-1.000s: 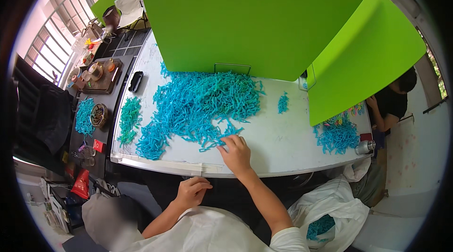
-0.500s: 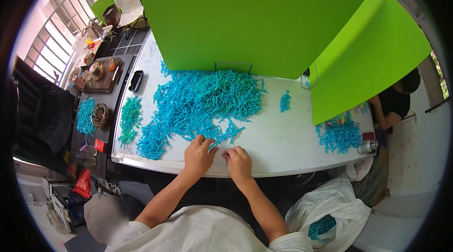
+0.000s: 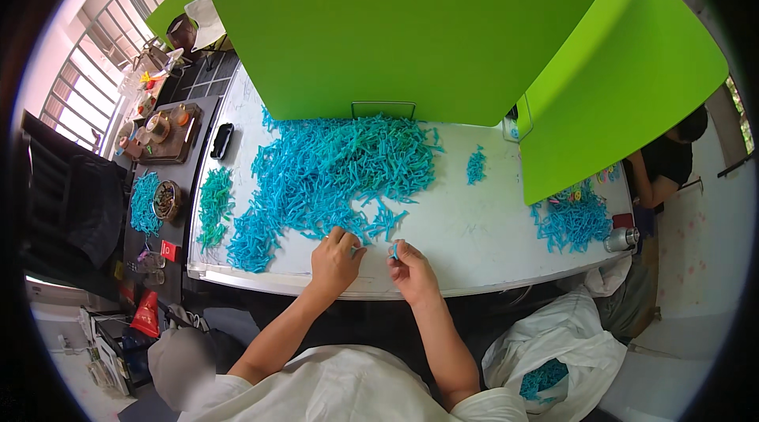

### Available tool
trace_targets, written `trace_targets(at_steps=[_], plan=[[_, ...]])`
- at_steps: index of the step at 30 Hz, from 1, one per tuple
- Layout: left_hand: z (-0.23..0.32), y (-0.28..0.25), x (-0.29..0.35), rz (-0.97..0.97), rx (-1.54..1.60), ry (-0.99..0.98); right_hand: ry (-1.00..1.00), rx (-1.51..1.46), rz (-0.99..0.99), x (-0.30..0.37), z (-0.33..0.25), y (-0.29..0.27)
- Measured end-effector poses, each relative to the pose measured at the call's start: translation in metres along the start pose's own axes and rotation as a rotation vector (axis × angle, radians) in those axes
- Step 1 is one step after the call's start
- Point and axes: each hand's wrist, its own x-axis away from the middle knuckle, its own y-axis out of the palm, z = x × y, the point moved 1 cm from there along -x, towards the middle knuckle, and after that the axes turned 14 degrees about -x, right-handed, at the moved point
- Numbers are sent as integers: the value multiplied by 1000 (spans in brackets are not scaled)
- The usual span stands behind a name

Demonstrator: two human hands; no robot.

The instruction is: Assembling small blue decorative items by stuffing shredded paper into blue plastic parts.

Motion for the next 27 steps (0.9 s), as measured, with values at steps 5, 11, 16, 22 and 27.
trace_targets(at_steps=[5,11,16,22,27], plan=[[1,-2,-8,-34,-16,72,185,-589,-201,6,2,13],[3,-5,-15,-104,-22,152,169,-479,-48,-1,13,-18],[-1,-2,-12,-149,-9,166,119,-403,-22,9,13,-4],[27,-35,-17,-261,344,52,162,-343,-77,7,20,11],[12,2,-30,-97,-42,83,82,-305,43,7,17,9]])
